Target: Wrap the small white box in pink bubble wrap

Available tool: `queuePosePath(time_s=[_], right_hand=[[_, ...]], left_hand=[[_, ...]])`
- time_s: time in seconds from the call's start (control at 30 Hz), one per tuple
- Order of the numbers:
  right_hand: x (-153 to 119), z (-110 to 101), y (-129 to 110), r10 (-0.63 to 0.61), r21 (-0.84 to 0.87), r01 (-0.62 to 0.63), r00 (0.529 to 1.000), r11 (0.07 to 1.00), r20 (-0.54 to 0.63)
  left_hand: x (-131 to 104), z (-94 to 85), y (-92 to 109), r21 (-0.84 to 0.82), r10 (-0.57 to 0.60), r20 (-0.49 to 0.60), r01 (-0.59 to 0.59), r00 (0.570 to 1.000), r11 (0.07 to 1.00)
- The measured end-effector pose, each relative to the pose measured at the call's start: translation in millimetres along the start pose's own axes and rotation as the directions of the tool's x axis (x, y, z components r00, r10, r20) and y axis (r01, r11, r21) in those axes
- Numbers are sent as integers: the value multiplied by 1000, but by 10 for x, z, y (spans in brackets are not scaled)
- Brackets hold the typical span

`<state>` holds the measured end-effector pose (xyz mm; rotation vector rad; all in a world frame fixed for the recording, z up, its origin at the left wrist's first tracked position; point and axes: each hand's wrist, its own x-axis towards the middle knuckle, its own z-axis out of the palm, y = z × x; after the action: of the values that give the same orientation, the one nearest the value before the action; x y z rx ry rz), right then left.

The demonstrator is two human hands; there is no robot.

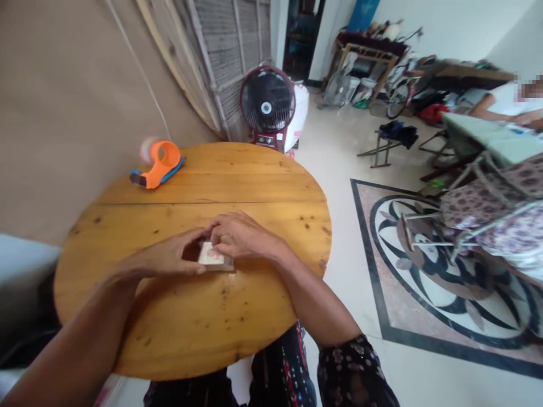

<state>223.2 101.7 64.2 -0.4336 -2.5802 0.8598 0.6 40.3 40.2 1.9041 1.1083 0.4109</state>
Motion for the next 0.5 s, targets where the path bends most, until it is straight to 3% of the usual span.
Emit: queuePosePath(time_s=[0.13,0.5], right_hand=[[18,29,27,23,68,-20,999,997,-31],[44,38,76,105,240,-72,987,968,-125]], left_hand=[[-1,-33,47,16,-26,-7,26,1000,1000],[27,44,29,-158,34,-77,-46,996,986]])
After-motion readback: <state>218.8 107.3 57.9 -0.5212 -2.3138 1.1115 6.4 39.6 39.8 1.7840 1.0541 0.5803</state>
